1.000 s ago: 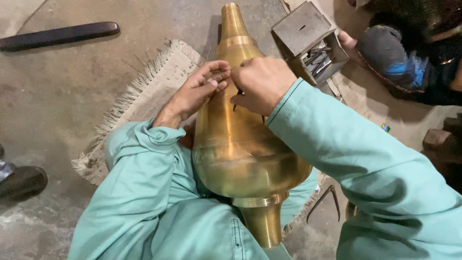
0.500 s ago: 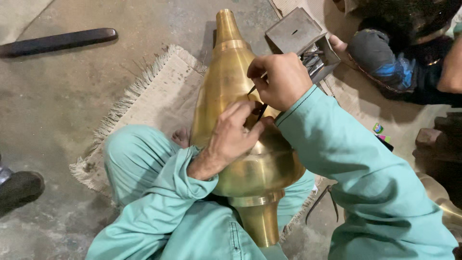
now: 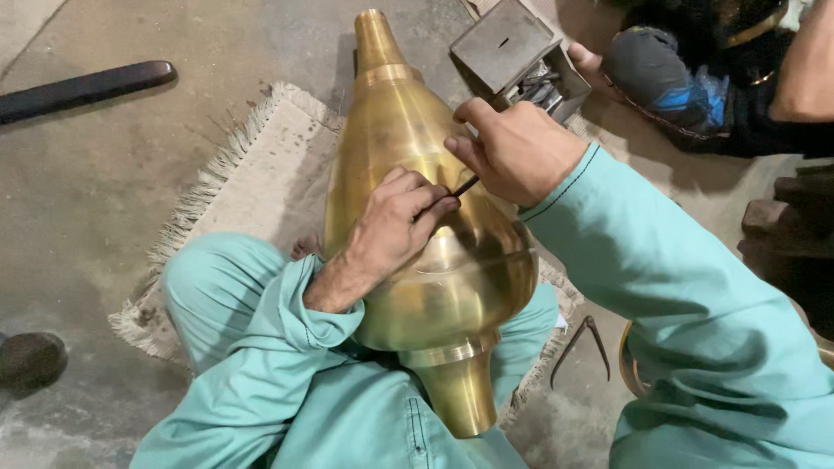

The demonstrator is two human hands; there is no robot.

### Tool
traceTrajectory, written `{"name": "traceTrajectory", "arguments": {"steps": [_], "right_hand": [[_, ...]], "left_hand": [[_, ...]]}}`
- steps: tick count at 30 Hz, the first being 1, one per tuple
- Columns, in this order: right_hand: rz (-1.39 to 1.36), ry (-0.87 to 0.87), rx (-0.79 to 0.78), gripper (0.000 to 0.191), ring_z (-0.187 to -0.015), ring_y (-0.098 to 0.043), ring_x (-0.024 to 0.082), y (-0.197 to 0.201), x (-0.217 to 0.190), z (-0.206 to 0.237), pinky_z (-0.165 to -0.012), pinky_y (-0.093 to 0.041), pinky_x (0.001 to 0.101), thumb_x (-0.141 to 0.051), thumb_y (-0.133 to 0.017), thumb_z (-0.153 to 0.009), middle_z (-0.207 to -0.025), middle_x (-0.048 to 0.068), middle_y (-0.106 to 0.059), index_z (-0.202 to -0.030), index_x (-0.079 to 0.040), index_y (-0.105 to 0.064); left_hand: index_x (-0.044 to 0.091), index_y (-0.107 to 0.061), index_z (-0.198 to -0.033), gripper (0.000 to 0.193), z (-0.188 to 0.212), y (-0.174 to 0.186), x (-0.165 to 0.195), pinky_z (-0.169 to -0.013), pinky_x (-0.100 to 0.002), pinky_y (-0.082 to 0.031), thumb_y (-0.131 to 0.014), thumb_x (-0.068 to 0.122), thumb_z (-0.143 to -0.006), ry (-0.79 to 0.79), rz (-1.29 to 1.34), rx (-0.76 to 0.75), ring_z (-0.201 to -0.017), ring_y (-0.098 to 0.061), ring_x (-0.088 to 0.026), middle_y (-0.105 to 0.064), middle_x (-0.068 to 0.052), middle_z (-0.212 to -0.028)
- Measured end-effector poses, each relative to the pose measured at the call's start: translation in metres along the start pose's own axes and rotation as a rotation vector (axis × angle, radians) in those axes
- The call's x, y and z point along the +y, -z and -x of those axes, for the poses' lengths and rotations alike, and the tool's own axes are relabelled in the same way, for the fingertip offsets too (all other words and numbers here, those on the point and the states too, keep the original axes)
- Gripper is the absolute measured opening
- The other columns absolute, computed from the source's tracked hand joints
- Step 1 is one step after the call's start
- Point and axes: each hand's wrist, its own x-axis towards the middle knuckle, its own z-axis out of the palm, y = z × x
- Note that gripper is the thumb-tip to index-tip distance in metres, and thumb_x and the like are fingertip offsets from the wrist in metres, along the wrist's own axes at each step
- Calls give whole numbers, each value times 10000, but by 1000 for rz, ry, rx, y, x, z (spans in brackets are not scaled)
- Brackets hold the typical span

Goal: The person sits on the floor with a large brass vessel between their legs and uses a spring divider to scribe guide lines around the vessel's body. They reposition the divider, reset its span, and scribe repeated reference marks along the surface.

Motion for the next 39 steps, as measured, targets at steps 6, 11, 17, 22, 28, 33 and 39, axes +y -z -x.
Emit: {"name": "traceTrajectory", "arguments": {"steps": [6,11,17,22,28,33,39], "right_hand": [[23,-185,-154,730,-712,-662,539,20,-33,25,-629,-540,587,-544,-591,-977,-666,313,-647,-1443,-16,-401],[91,-315,-307,929,-747,-675,522,21,-66,33,-672,-539,591,-606,-525,-969,-775,304,-677,-1609,-56,-139],[29,-343,-292,875,-840,-693,490,3,-99,29,-769,-542,578,-481,-504,-1003,-881,292,-705,-1614,-5,-97],[-111,-251,-165,748,-847,-682,496,9,-103,14,-767,-544,551,-443,-558,-1007,-917,324,-686,-1515,43,-301],[-74,-18,-30,362,-810,-725,399,24,-70,24,-724,-581,461,-324,-767,-913,-857,200,-744,-1100,-31,-663],[-219,216,218,238,-823,-722,376,14,-44,39,-708,-576,424,-107,-723,-971,-879,180,-720,-1142,2,-600],[-933,-139,412,178,-762,-660,222,-5,31,115,-669,-558,342,-38,-635,-1091,-911,139,-693,-1229,-23,-524]], "left_hand": [[24,-734,-1080,191,0,12,-1,-753,-444,-510,-768,119,-918,-117,-66,-129,-844,-594,-326,-599,-139,-882],[26,-691,-1094,150,1,25,4,-809,-439,-528,-724,58,-951,-217,-19,-206,-903,-609,-329,-601,-136,-935],[14,-628,-1027,190,8,36,-2,-883,-435,-531,-680,-4,-845,-203,108,-299,-1000,-613,-385,-631,-166,-1054],[13,-643,-1055,193,3,30,-9,-883,-452,-521,-673,9,-865,-234,62,-246,-1016,-613,-404,-635,-176,-1069],[12,-645,-1079,94,-4,32,3,-813,-437,-530,-618,56,-1001,-181,119,-204,-906,-634,-381,-646,-181,-955],[22,-671,-1106,167,-8,37,13,-817,-420,-529,-637,183,-1081,-187,14,-194,-936,-663,-351,-677,-166,-971],[25,-632,-1337,381,8,58,-17,-974,-318,-534,-534,325,-1123,367,303,195,-1137,-648,-168,-702,-72,-1253]]}}
